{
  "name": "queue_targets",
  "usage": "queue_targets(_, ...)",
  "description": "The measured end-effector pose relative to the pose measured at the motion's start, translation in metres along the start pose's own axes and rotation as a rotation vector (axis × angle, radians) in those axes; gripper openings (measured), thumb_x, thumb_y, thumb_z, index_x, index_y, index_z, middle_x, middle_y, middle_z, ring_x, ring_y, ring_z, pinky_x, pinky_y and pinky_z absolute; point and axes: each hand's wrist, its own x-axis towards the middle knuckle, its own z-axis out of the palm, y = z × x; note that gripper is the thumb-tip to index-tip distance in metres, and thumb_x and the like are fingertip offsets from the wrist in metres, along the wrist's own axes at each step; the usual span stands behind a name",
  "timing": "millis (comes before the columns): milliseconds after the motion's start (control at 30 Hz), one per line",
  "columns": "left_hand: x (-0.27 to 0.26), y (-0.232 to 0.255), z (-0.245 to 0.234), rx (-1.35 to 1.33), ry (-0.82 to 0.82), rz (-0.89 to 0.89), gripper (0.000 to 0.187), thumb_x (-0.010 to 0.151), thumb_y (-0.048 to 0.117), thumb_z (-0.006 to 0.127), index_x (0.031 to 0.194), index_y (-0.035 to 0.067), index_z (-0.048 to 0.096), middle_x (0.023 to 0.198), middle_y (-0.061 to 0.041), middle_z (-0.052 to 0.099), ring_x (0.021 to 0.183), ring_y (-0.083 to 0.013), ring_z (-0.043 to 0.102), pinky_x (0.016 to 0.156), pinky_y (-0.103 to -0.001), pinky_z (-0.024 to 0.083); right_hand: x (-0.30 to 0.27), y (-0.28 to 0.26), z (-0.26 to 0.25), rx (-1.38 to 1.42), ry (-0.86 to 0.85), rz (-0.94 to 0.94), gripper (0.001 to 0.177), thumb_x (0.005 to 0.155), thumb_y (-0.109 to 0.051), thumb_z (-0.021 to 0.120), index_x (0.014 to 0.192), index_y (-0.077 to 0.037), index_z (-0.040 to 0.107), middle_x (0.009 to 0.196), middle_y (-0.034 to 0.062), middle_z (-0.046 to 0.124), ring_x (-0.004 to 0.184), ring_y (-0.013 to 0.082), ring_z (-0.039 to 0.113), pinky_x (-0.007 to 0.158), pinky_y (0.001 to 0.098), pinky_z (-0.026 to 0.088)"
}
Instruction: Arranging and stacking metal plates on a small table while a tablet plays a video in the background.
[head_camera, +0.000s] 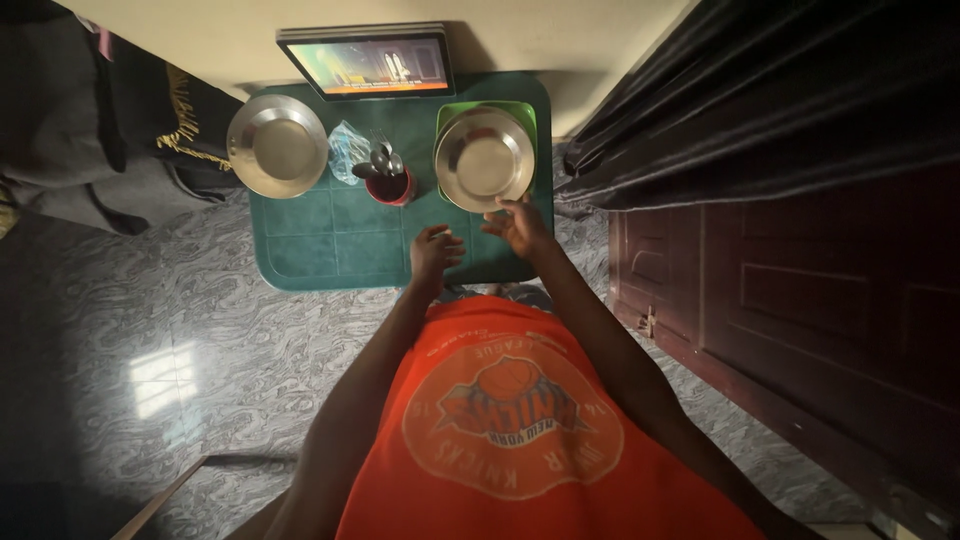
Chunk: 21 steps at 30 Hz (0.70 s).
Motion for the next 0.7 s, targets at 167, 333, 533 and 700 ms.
queue_targets(167,-0.002,0.007,-0.006,0.028,0.012,-0.027,0.044,0.096,0.015,0.059,0.137,0.001,0.054,0.098,-0.014,0.072,0.078,-0.0211,0.070,0.066,-0.033,0.055,0.008,0.004,-0.005,0.020,-0.046,-0.045,0.086,0.091,-0.012,0.067,0.158,-0.023,0.014,0.144,0.0163,0.046,0.110,0.0337,0.065,0.085,0.0520,0.064)
queue_targets(333,-0.007,0.014,-0.018,0.029,0.008,-0.013,0.044,0.094,0.012,0.057,0.136,0.000,0.055,0.097,-0.013,0.072,0.078,-0.0209,0.071,0.066,-0.033,0.057,0.016,0.013,-0.004,-0.084,-0.058,-0.088,0.085,0.091,-0.013,0.068,0.162,-0.020,0.019,0.144,0.0167,0.046,0.107,0.0325,0.063,0.083,0.0520,0.064)
queue_targets(533,-0.008,0.011,-0.043,-0.023,-0.035,0.016,0.040,0.094,0.015,0.059,0.131,0.001,0.061,0.094,-0.011,0.072,0.077,-0.0199,0.070,0.065,-0.031,0.056,0.007,0.031,0.033,-0.267,0.060,-0.036,0.072,0.092,-0.014,0.067,0.154,-0.018,0.030,0.139,0.0170,0.051,0.101,0.0304,0.069,0.080,0.0506,0.065)
queue_targets(700,0.004,0.011,-0.075,-0.056,-0.038,0.028,0.038,0.095,0.018,0.060,0.128,0.001,0.061,0.093,-0.011,0.072,0.075,-0.0207,0.071,0.063,-0.031,0.056,-0.003,0.047,0.071,-0.409,-0.018,0.103,0.041,0.095,-0.026,0.067,0.130,-0.007,0.061,0.104,0.0153,0.074,0.082,0.0270,0.072,0.070,0.0427,0.062)
